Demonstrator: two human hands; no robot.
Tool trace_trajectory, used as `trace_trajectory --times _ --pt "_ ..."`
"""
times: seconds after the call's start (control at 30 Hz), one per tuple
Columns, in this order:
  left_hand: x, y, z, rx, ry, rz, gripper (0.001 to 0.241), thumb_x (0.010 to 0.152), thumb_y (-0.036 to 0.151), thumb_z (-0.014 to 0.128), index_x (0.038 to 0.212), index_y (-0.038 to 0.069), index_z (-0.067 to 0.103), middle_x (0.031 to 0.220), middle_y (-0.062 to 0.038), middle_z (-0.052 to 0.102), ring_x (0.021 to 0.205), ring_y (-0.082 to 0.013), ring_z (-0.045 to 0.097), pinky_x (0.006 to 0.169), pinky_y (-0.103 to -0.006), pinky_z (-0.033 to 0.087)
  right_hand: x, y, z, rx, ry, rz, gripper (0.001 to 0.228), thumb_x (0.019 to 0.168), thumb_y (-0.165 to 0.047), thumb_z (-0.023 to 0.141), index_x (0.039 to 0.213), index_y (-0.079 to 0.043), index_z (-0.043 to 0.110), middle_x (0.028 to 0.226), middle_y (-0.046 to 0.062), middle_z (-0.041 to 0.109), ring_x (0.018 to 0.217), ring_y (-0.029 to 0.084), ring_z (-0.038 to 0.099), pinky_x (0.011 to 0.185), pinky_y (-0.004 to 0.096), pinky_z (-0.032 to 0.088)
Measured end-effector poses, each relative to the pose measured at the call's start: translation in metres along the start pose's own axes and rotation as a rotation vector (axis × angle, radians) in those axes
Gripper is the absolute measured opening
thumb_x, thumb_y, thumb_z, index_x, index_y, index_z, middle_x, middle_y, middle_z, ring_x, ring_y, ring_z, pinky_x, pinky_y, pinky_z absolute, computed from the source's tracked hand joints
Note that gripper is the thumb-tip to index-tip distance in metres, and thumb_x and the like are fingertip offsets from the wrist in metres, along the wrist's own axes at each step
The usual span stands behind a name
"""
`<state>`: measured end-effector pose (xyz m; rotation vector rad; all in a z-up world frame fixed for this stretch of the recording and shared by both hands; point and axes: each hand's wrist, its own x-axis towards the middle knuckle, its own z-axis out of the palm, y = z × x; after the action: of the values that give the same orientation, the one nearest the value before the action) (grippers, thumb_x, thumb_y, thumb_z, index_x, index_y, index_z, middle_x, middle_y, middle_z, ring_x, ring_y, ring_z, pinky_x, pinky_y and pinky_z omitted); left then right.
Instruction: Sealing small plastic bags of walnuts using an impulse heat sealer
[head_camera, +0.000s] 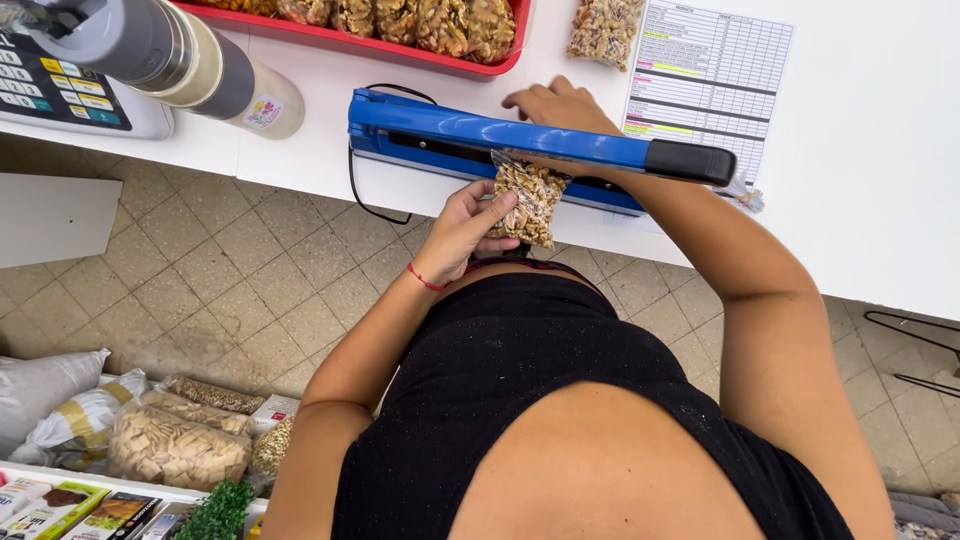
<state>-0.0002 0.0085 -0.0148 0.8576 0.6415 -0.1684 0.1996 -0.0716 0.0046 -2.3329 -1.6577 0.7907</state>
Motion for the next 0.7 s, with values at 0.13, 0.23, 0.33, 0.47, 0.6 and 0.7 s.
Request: trace_trajectory --times 0.13,0.23,0.33,0.47,0.6,0.7 --pt "0.0 -0.002 0.0 0.001 0.001 0.01 0.032 0.087 0.029 0.067 0.107 0.007 0.056 0.097 -0.011 0.07 0.087 -0.0188 0.07 0.066 -0.0312 0.065 0.037 0.026 0.02 0.129 -0.098 0.026 0.066 0.089 -0.07 0.042 0.123 -0.016 0.056 0.108 0.01 0.061 0.103 0.033 0.046 0.077 0.05 0.04" --pt "0.0 -0.002 -0.001 0.005 0.002 0.016 0.029 0.087 0.028 0.067 0.104 0.007 0.056 0.097 -0.01 0.069 0.087 -0.0172 0.069 0.067 -0.0324 0.065 0.025 0.033 0.014 0.236 -0.063 -0.049 0.067 0.084 -0.074 0.043 0.111 -0.015 0.059 0.103 0.006 0.064 0.098 0.026 0.047 0.074 0.039 0.04" --pt "0.001 -0.002 -0.002 0.002 -0.008 0.021 0.03 0.087 0.028 0.067 0.106 0.008 0.056 0.098 -0.01 0.07 0.088 -0.0172 0.069 0.067 -0.0329 0.065 -0.007 0.041 0.002 0.355 -0.071 -0.041 0.06 0.083 -0.07 0.046 0.107 -0.016 0.057 0.105 0.004 0.061 0.099 0.021 0.044 0.073 0.031 0.041" --pt "0.001 -0.001 -0.002 0.004 -0.008 0.01 0.03 0.087 0.028 0.067 0.106 0.008 0.056 0.097 -0.011 0.07 0.088 -0.018 0.07 0.066 -0.0321 0.065 -0.041 0.068 0.008 0.448 0.055 -0.161 0.035 0.083 -0.04 0.072 0.102 -0.014 0.057 0.098 0.003 0.062 0.078 0.015 0.053 0.067 0.029 0.042" --pt "0.003 -0.003 -0.003 -0.001 -0.004 0.003 0.032 0.087 0.027 0.067 0.111 0.007 0.056 0.098 -0.01 0.07 0.089 -0.0184 0.07 0.067 -0.0335 0.065 -0.071 0.055 -0.004 0.474 0.077 0.054 0.036 0.081 -0.045 0.072 0.103 -0.019 0.06 0.102 0.003 0.053 0.081 0.015 0.043 0.074 0.03 0.037" --pt "0.002 -0.001 -0.002 0.011 -0.011 0.009 0.03 0.088 0.028 0.066 0.109 0.008 0.057 0.1 -0.011 0.07 0.091 -0.0202 0.07 0.067 -0.0323 0.065 -0.072 0.054 0.002 0.542 0.169 0.005 0.029 0.08 -0.037 0.078 0.098 -0.022 0.061 0.102 0.001 0.054 0.085 0.014 0.043 0.073 0.027 0.036"
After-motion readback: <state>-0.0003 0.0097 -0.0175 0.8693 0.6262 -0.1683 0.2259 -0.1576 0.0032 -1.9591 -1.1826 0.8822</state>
